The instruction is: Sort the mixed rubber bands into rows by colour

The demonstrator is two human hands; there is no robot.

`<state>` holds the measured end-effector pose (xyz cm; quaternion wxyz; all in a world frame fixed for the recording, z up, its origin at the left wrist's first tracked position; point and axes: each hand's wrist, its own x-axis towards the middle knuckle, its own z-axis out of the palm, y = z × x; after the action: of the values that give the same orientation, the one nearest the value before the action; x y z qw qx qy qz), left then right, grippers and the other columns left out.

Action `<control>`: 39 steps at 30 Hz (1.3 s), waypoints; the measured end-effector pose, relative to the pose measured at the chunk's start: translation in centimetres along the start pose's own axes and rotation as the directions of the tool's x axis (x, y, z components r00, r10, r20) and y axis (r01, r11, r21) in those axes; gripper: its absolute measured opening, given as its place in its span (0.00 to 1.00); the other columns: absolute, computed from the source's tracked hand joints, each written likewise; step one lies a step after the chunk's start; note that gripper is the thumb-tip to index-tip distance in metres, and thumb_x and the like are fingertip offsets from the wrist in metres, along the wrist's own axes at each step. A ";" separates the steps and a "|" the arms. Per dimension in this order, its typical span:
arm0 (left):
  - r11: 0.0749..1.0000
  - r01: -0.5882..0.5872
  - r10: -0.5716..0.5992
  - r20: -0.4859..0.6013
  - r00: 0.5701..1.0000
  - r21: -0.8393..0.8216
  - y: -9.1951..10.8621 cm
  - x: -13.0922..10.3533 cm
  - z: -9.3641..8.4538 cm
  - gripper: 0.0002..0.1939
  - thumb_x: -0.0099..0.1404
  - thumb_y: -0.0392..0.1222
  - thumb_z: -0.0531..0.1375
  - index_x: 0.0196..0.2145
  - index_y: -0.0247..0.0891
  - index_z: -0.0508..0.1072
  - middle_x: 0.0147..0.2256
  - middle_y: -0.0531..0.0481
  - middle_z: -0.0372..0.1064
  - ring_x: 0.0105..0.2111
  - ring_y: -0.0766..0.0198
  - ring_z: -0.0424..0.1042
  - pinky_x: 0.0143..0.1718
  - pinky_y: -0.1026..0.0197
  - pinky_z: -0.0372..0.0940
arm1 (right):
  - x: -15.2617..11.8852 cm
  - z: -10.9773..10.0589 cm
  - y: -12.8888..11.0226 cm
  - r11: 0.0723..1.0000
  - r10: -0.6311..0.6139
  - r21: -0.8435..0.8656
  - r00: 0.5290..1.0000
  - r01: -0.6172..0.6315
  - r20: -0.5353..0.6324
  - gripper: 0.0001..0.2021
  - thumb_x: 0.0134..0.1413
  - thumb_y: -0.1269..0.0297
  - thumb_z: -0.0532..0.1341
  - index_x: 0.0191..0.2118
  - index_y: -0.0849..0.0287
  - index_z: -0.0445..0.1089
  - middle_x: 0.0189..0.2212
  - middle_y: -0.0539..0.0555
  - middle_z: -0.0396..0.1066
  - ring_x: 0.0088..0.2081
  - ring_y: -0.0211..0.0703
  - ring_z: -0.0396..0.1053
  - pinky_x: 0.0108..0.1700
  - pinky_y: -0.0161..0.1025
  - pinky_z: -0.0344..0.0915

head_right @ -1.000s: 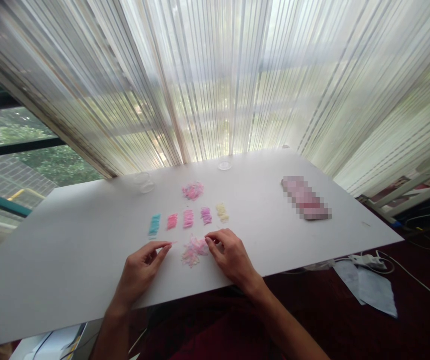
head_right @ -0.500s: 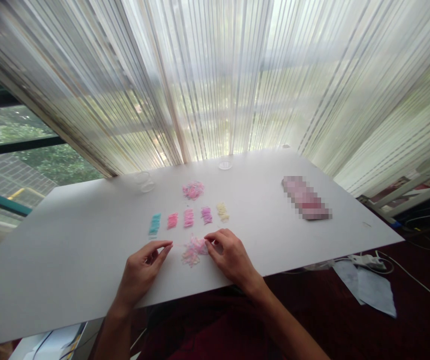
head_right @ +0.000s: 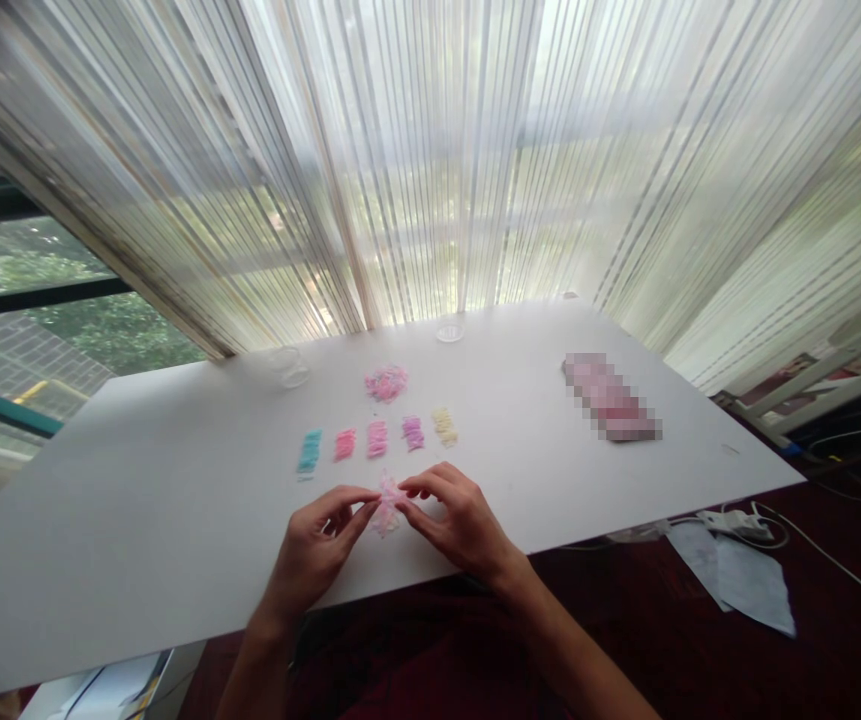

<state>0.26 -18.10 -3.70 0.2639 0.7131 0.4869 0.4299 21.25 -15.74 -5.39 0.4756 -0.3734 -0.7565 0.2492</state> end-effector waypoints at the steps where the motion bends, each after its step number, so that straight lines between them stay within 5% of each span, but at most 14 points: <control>1: 1.000 0.003 -0.003 0.013 1.000 -0.009 0.1 0.1 0.2 0.07 0.69 0.42 0.62 0.40 0.40 0.80 0.34 0.50 0.77 0.23 0.71 0.63 0.24 0.69 0.63 | 0.0 0.0 0.0 1.000 -0.007 -0.003 1.000 0.007 -0.005 0.04 0.63 0.64 0.65 0.42 0.55 0.76 0.34 0.53 0.76 0.36 0.41 0.74 0.40 0.37 0.72; 13: 0.995 0.034 -0.036 0.022 0.999 0.097 -0.2 0.1 0.1 0.08 0.69 0.44 0.61 0.37 0.39 0.77 0.34 0.50 0.76 0.23 0.70 0.65 0.25 0.68 0.65 | 0.1 0.1 0.0 1.000 -0.020 -0.012 1.000 0.020 -0.007 0.04 0.64 0.66 0.63 0.38 0.55 0.75 0.31 0.53 0.75 0.35 0.42 0.73 0.40 0.38 0.72; 19: 0.992 0.025 -0.031 0.046 0.998 0.120 -0.3 0.0 0.2 0.10 0.69 0.46 0.62 0.44 0.39 0.77 0.41 0.47 0.77 0.25 0.70 0.66 0.27 0.67 0.67 | 0.1 0.2 0.1 1.000 -0.031 -0.001 0.999 0.031 -0.014 0.04 0.63 0.68 0.63 0.38 0.55 0.75 0.32 0.52 0.75 0.35 0.41 0.73 0.39 0.37 0.72; 39: 0.991 0.010 -0.023 0.100 0.995 0.132 -0.4 0.3 0.3 0.09 0.70 0.45 0.60 0.40 0.40 0.78 0.37 0.49 0.78 0.26 0.68 0.68 0.29 0.65 0.66 | 0.1 0.2 0.1 1.000 -0.012 -0.018 1.000 0.012 -0.018 0.04 0.62 0.69 0.63 0.37 0.54 0.75 0.31 0.52 0.75 0.35 0.42 0.73 0.39 0.38 0.72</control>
<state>0.43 -17.64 -4.07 0.2443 0.7457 0.5061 0.3579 21.09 -15.62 -5.51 0.4804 -0.3754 -0.7566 0.2364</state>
